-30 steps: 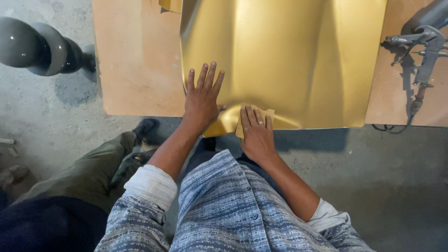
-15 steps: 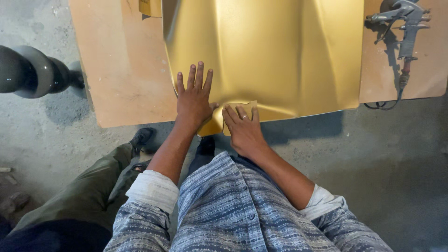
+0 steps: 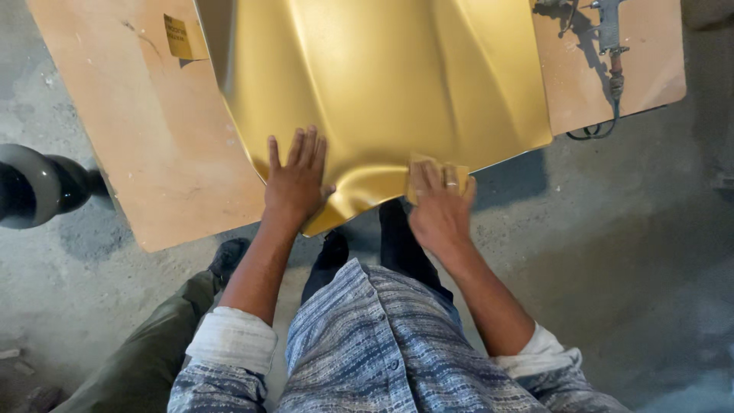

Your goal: The person sands a gold-colored curved panel with a sanding block, then uses a spray gun to apply a clear coat over the entire surface. The panel is placed on a workbench and rotated to access different sides during spraying.

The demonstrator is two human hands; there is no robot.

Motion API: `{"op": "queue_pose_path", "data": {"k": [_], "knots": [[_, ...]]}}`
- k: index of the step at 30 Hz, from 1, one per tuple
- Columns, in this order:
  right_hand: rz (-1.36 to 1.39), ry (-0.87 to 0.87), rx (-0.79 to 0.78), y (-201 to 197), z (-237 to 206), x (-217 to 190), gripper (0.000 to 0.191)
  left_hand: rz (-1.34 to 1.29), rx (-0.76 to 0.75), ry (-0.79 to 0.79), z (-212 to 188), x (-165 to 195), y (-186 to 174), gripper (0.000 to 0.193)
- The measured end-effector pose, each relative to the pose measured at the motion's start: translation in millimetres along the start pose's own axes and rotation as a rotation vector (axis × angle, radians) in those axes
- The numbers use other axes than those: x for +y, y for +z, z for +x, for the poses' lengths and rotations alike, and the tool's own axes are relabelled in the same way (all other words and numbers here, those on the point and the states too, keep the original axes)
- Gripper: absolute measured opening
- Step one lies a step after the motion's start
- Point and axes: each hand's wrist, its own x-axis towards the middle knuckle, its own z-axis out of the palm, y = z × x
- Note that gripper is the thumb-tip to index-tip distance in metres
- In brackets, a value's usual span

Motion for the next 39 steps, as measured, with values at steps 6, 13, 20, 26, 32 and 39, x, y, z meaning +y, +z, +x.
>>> {"op": "queue_pose_path", "data": {"k": [6,13,20,26,32,39], "knots": [[0.629,0.352,0.338,22,-35,69,0.034,-0.057,-0.266,0.232,9,39,10,0.101],[0.628,0.345,0.642,22,-53,57,0.026,-0.285,-0.343,0.269,-9,64,19,0.108],[0.221,-0.169,0.455,11,-25,-9,0.050,-0.645,-0.252,0.298,-2,41,0,0.090],[0.230,-0.200,0.111,29,-4,-37,0.071,-0.148,-0.399,0.227,-5,53,-13,0.114],[0.126,-0.076,0.148,24,-11,22,0.073,-0.127,-0.291,0.249,-9,53,-6,0.110],[0.130,0.064,0.127,22,-25,44,0.077,-0.120,-0.299,0.251,-9,54,-2,0.108]]}}
